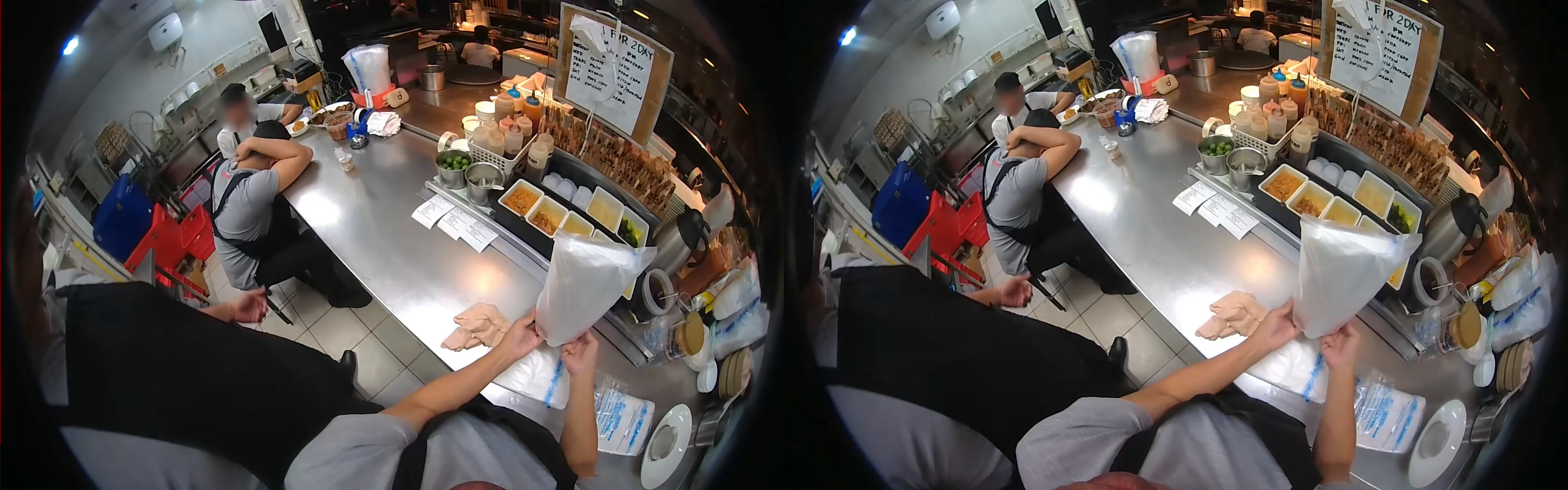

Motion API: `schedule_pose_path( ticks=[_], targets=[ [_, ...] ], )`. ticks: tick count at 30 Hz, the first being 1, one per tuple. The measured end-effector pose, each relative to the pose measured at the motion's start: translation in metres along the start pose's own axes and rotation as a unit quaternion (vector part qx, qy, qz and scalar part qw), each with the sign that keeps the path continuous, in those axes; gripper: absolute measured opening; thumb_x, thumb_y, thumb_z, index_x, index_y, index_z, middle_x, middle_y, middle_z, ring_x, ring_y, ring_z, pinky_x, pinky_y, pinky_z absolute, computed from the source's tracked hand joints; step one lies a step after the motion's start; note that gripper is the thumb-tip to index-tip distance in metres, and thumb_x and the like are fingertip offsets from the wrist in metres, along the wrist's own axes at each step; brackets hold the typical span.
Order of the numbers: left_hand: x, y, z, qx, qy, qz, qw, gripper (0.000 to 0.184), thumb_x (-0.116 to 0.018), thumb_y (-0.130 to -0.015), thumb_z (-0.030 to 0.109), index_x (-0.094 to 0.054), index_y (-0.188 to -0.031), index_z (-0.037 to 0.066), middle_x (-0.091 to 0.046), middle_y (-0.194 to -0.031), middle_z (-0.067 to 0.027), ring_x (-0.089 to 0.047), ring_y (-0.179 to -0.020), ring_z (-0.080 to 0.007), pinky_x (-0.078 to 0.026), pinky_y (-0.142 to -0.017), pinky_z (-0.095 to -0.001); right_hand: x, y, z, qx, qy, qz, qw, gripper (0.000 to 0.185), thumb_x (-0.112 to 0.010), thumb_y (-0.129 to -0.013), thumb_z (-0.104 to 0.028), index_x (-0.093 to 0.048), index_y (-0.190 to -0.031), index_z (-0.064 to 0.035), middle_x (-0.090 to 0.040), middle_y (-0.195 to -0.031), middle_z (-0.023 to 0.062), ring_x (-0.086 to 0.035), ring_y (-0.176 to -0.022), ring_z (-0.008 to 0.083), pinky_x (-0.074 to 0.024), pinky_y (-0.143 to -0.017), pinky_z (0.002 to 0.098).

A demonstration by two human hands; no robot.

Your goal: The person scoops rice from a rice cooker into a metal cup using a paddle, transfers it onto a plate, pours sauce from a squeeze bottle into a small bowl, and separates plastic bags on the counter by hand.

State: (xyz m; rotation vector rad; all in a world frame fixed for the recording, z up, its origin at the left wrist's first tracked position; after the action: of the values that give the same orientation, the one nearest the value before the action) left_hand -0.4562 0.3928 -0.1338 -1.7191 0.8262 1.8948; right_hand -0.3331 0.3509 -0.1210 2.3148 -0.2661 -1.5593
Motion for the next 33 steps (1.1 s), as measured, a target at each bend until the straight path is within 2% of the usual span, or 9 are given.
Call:
schedule_pose_path(
  ticks=[2,5,7,10,16,20,23,25,33],
  targets=[
    [-0.002,-0.001,-0.004,0.007,0.019,-0.028,0.999,0.035,-0.042,-0.092,0.025,-0.041,-0.121,0.005,-0.048,-0.117,-0.0065,-0.049,-0.103,-0.0151,-0.040,-0.089,-0.0298,0.009,-0.003,0.003,0.002,-0.060,0.005,0.998,0.026,-0.037,-0.091,-0.033,-0.055,-0.098,-0.0143,-0.062,-0.089,0.0019,-0.057,-0.062,0.0082,-0.0292,-0.034,0.0168],
    [-0.024,0.016,0.000,-0.053,-0.031,0.079,0.995,0.034,-0.040,-0.092,0.023,-0.041,-0.121,0.005,-0.049,-0.116,-0.0061,-0.048,-0.104,-0.0156,-0.041,-0.089,-0.0305,-0.038,0.027,0.026,0.012,0.002,0.019,1.000,0.028,-0.035,-0.092,-0.031,-0.053,-0.104,-0.0140,-0.063,-0.093,0.0033,-0.060,-0.068,0.0078,-0.0284,-0.033,0.0148],
    [-0.016,0.015,0.001,-0.050,-0.034,0.074,0.995,0.033,-0.040,-0.092,0.020,-0.041,-0.121,0.005,-0.049,-0.116,-0.0059,-0.048,-0.104,-0.0158,-0.041,-0.090,-0.0319,-0.053,0.035,0.031,0.036,0.069,-0.008,0.997,0.032,-0.036,-0.092,-0.036,-0.049,-0.110,-0.0136,-0.062,-0.092,0.0027,-0.058,-0.065,0.0065,-0.0266,-0.032,0.0141],
    [0.006,0.004,0.001,-0.040,-0.032,0.057,0.997,0.031,-0.040,-0.091,0.018,-0.042,-0.119,0.005,-0.050,-0.114,-0.0066,-0.049,-0.104,-0.0169,-0.040,-0.092,-0.0335,-0.063,0.037,0.030,0.039,0.167,0.044,0.984,0.038,-0.037,-0.090,-0.042,-0.045,-0.113,-0.0132,-0.060,-0.094,0.0018,-0.056,-0.063,0.0054,-0.0254,-0.031,0.0149],
    [-0.013,0.010,0.001,0.001,0.022,0.018,1.000,0.026,-0.040,-0.091,0.017,-0.045,-0.112,0.002,-0.052,-0.109,-0.0084,-0.049,-0.105,-0.0193,-0.040,-0.093,-0.0349,-0.069,0.033,0.026,0.047,0.216,0.025,0.975,0.044,-0.037,-0.087,-0.050,-0.044,-0.111,-0.0139,-0.058,-0.093,0.0001,-0.053,-0.056,0.0054,-0.0281,-0.033,0.0147],
    [-0.008,0.006,0.002,-0.016,0.038,0.033,0.999,0.028,-0.039,-0.091,0.017,-0.043,-0.114,0.001,-0.051,-0.111,-0.0098,-0.048,-0.106,-0.0218,-0.039,-0.094,-0.0373,-0.078,0.034,0.035,0.048,0.148,0.006,0.988,0.049,-0.039,-0.086,-0.052,-0.043,-0.113,-0.0114,-0.056,-0.095,0.0006,-0.054,-0.061,0.0065,-0.0296,-0.034,0.0153],
    [-0.020,0.012,0.008,-0.047,-0.005,0.073,0.996,0.030,-0.037,-0.092,0.018,-0.040,-0.116,0.000,-0.048,-0.116,-0.0122,-0.046,-0.109,-0.0248,-0.037,-0.096,-0.0400,-0.066,0.041,0.040,0.095,0.075,0.108,0.987,0.056,-0.041,-0.083,-0.057,-0.041,-0.114,-0.0113,-0.054,-0.097,0.0040,-0.054,-0.062,0.0097,-0.0363,-0.038,0.0156],
    [-0.017,0.007,0.008,-0.032,-0.017,0.040,0.999,0.033,-0.034,-0.093,0.020,-0.038,-0.118,-0.001,-0.045,-0.120,-0.0144,-0.044,-0.112,-0.0269,-0.034,-0.098,-0.0417,-0.071,0.044,0.045,0.041,0.041,0.074,0.996,0.057,-0.042,-0.082,-0.058,-0.039,-0.116,-0.0118,-0.052,-0.097,0.0066,-0.054,-0.066,0.0118,-0.0412,-0.044,0.0162],
    [-0.018,0.010,0.005,-0.021,-0.041,0.054,0.997,0.033,-0.032,-0.093,0.020,-0.037,-0.119,-0.001,-0.044,-0.121,-0.0141,-0.044,-0.112,-0.0271,-0.036,-0.097,-0.0424,-0.065,0.038,0.043,0.042,0.150,0.025,0.987,0.056,-0.039,-0.083,-0.058,-0.039,-0.117,-0.0135,-0.053,-0.091,0.0053,-0.052,-0.063,0.0095,-0.0370,-0.040,0.0158]
  ],
)
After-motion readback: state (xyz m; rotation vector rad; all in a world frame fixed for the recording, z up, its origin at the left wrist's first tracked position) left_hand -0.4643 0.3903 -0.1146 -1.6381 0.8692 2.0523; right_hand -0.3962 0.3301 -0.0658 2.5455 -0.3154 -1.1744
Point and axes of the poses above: each hand's wrist, its own y-axis away from the middle knuckle, its own x-axis out of the back of the hand, z = x × y, the point moved 7 cm from there along -y, towards the middle knuckle
